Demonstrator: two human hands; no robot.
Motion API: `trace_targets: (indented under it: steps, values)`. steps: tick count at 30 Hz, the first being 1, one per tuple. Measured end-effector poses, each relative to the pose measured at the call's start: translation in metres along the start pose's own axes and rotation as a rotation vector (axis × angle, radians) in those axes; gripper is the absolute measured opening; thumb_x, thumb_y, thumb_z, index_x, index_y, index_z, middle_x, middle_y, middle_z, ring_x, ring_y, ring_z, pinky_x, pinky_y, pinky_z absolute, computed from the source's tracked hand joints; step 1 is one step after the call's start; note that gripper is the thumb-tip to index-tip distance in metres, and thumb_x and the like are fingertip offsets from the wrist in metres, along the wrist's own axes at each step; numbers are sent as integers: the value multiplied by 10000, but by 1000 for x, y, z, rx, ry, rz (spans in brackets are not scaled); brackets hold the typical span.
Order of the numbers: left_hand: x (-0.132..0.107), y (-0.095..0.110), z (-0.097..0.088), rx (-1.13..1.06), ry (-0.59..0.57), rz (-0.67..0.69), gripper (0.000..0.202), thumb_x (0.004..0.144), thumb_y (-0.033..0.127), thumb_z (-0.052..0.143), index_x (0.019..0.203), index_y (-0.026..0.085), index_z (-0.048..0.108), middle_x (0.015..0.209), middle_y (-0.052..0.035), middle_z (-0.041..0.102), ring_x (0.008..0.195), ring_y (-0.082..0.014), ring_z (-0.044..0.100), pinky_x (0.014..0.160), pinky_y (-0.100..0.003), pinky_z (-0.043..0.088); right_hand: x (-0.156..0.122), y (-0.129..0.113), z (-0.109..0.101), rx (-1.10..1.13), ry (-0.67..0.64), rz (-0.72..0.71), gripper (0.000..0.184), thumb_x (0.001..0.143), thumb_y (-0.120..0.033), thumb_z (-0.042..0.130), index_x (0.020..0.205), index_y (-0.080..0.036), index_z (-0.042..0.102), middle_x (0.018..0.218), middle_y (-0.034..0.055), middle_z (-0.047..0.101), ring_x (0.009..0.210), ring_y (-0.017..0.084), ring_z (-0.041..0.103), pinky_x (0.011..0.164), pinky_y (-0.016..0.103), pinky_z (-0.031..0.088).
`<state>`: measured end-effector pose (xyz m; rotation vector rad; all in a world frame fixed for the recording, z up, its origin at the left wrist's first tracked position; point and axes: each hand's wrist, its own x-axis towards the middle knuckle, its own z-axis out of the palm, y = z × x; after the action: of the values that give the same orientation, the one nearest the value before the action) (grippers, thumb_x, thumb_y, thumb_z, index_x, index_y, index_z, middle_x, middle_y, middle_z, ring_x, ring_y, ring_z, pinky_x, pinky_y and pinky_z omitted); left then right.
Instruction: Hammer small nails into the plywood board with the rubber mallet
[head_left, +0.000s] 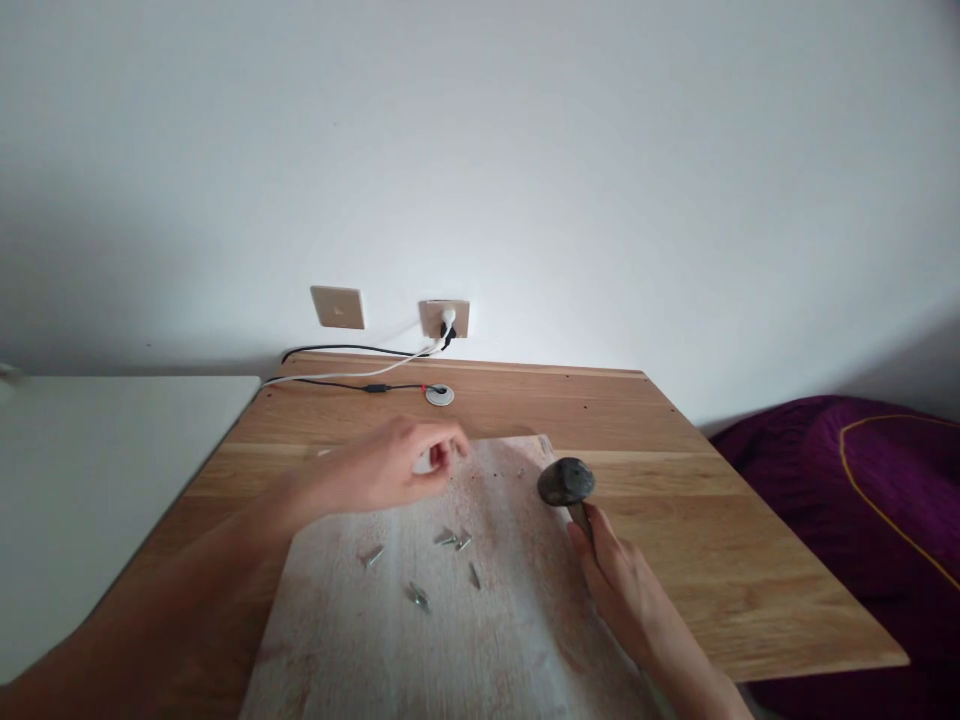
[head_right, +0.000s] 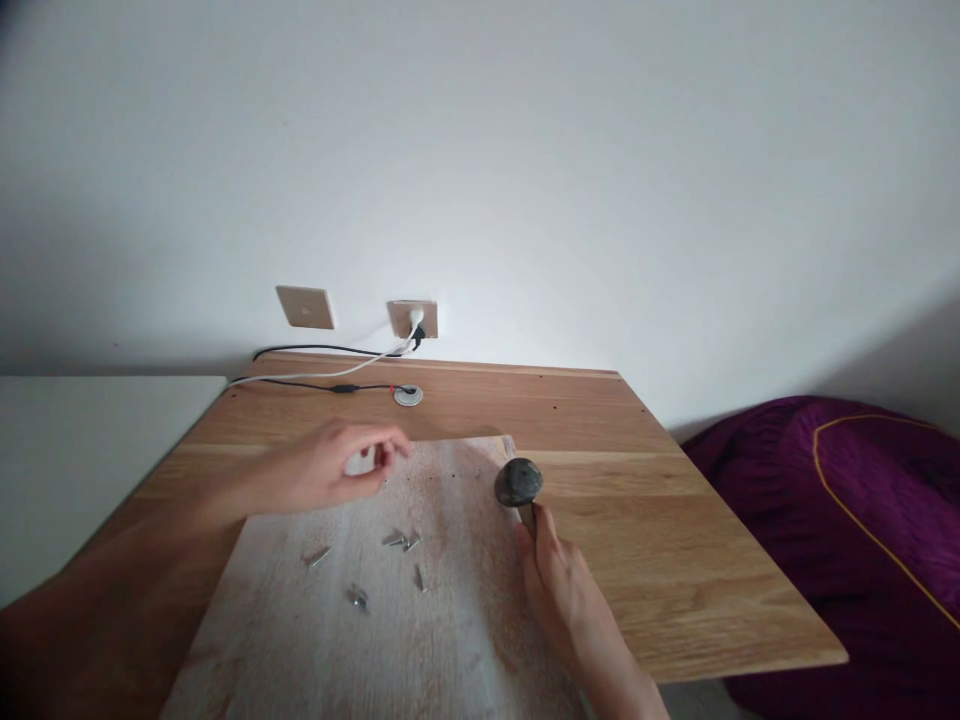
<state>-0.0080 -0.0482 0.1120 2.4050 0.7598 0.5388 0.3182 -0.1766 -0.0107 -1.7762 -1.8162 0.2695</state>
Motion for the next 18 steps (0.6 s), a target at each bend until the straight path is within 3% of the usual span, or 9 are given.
trace_targets:
  steps: [3,5,7,14,18]
  values:
    - [-52,-5,-2,173,-238,-70,386,716,-5,588,990,240,705,995,4,705,911,-188,692,795,-278,472,1,0,-2,20,-57,36,472,1054,-537,378,1287,-239,660,1091,159,827,995,372,799,794,416,638]
    - [-77,-14,6,209,-301,-99,538,668,-77,519,1037,268,705,1090,0,673,977,-187,687,833,-273,460,2,-2,-4,33,-74,52,472,1056,-532,376,1296,-237,655,1055,149,830,969,363,804,773,401,632]
    - [-92,-21,15,208,-321,-99,531,675,-93,507,1024,262,692,1109,-9,641,979,-183,674,826,-270,446,1,-7,-6,47,-90,78,482,1057,-530,368,1315,-229,642,994,135,830,929,352,807,739,388,624]
    - [-82,-17,31,267,-318,-91,293,688,-59,541,816,198,601,973,-25,597,852,-185,623,704,-297,374,0,-15,-12,92,-139,154,450,1049,-519,393,1287,-236,650,781,82,791,742,319,788,674,369,587]
    - [-71,-22,33,247,-320,-91,225,644,-27,567,711,187,545,918,-16,600,840,-182,620,698,-292,373,4,-19,-11,96,-119,198,507,1049,-543,360,1296,-190,626,821,105,801,769,336,790,700,399,589]
